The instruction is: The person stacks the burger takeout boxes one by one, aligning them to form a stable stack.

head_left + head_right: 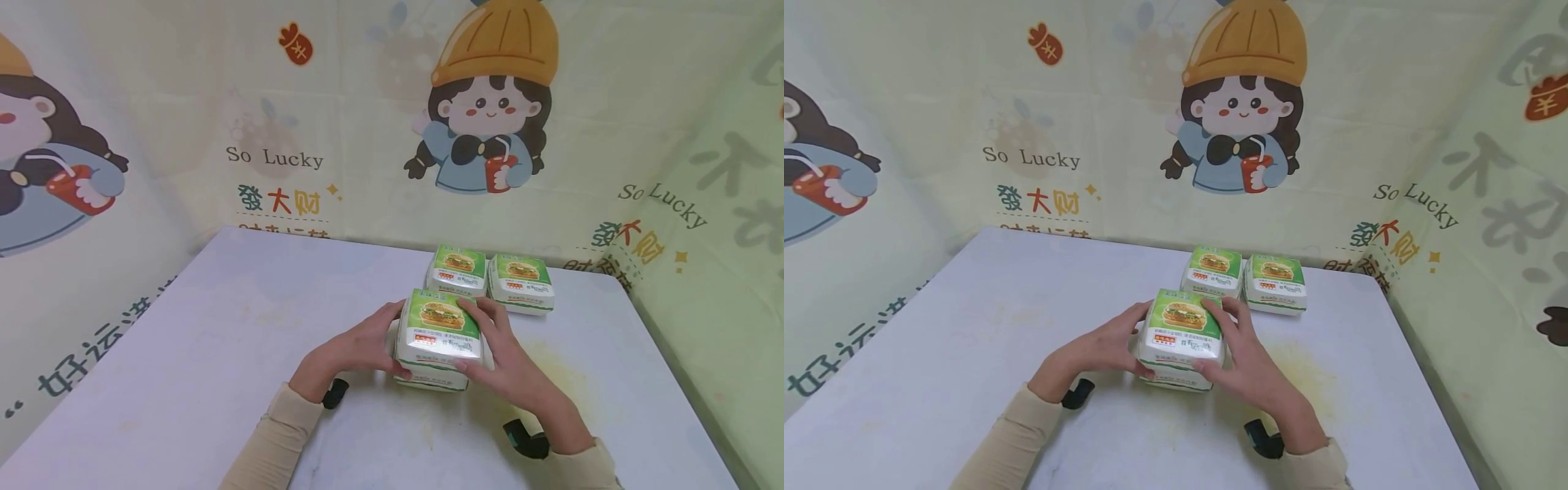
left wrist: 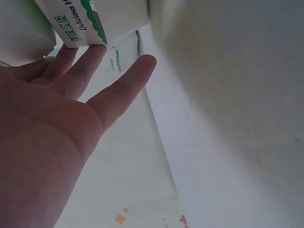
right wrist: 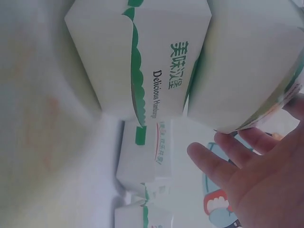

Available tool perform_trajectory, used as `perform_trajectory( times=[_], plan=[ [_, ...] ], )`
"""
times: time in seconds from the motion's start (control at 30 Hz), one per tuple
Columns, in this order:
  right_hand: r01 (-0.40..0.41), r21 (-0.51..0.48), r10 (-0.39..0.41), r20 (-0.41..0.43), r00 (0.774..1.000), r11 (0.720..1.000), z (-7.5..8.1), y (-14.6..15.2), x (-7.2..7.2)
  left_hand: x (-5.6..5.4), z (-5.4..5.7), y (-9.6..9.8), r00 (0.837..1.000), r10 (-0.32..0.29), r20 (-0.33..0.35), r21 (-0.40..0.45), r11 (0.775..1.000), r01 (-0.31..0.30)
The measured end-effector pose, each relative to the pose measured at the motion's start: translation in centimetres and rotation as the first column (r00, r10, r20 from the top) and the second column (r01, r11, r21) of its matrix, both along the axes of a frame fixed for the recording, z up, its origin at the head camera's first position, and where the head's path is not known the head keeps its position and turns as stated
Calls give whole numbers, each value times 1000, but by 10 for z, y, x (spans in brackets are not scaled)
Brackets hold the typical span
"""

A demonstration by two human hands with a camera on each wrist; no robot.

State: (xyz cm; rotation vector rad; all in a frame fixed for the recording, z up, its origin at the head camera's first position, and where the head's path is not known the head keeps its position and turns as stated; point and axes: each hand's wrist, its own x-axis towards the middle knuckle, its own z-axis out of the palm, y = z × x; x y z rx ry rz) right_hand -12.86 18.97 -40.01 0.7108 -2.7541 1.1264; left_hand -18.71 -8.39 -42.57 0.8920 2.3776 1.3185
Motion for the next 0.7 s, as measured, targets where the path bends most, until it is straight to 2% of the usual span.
perform_trajectory(
  times=[0.23,0.7],
  plan=[
    [-4,1,4,-22,1000,1000,-1,0,-3,-2,-2,-2,1000,-20,16,12,1000,19],
    [-5,31,7,-70,997,1000,-1,2,-3,-4,-5,-1,997,-70,-17,40,997,70]
  ],
)
